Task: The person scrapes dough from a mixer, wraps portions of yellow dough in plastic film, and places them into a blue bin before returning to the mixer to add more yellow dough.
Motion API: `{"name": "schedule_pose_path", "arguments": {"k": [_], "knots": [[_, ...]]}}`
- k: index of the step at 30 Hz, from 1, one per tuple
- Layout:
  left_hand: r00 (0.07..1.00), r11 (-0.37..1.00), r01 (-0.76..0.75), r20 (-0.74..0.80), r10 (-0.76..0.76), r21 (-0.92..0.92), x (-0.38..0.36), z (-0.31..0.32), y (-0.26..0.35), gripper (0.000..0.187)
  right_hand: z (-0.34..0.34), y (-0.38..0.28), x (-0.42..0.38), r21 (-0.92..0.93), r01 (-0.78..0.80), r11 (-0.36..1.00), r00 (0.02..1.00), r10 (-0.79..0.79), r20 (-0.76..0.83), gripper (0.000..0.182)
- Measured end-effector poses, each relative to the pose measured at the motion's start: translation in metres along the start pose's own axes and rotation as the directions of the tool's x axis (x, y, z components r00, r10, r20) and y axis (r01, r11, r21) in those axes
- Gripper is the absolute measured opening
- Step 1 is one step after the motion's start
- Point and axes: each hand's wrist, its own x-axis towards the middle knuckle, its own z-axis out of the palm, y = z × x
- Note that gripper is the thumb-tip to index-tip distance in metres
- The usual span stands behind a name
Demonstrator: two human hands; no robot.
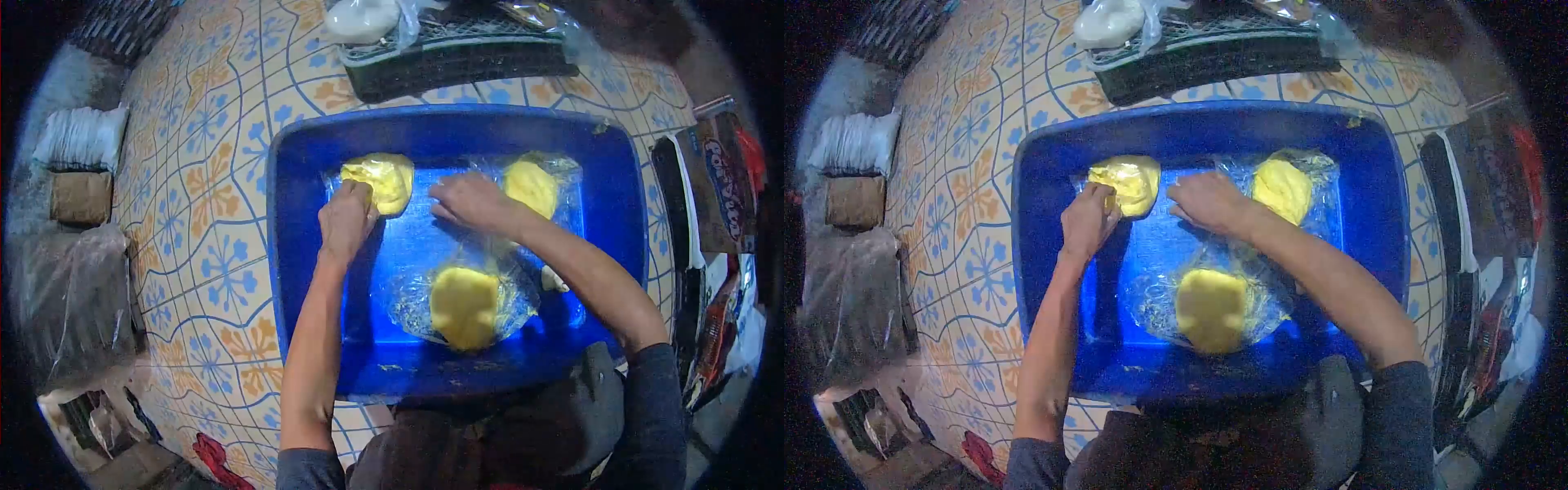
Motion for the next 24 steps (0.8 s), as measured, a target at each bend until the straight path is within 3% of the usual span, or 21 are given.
{"name": "schedule_pose_path", "arguments": {"k": [3, 6, 14, 18, 22, 24], "knots": [[0.999, 0.999, -0.020, -0.034, 0.021, 0.031, -0.005, 0.006, -0.005, 0.020, 0.017, 0.003, 0.047, -0.096, 0.010, 0.995, 0.998, -0.016, -0.057, 0.018], [0.998, 0.999, -0.036, -0.057, 0.036, 0.012, -0.015, 0.010, -0.005, 0.013, 0.026, -0.011, 0.075, -0.151, -0.081, 0.985, 0.992, 0.064, -0.112, 0.017], [0.997, 0.995, -0.079, 0.015, 0.080, -0.065, -0.033, 0.012, 0.001, 0.015, 0.043, -0.019, 0.108, -0.250, -0.145, 0.958, 0.987, 0.159, 0.038, 0.015], [0.990, 0.990, -0.104, 0.087, 0.112, -0.091, -0.037, 0.002, 0.004, 0.015, 0.048, -0.016, 0.106, -0.280, -0.161, 0.946, 0.985, 0.171, 0.011, 0.015], [0.976, 0.990, -0.126, 0.169, 0.135, -0.066, -0.055, 0.002, -0.003, 0.022, 0.050, -0.007, 0.099, -0.165, -0.279, 0.946, 0.956, 0.290, 0.049, 0.017], [0.971, 0.992, -0.114, 0.207, 0.122, -0.053, -0.066, -0.004, -0.007, 0.023, 0.055, 0.012, 0.086, -0.090, -0.244, 0.966, 0.964, 0.252, 0.089, 0.022]]}}
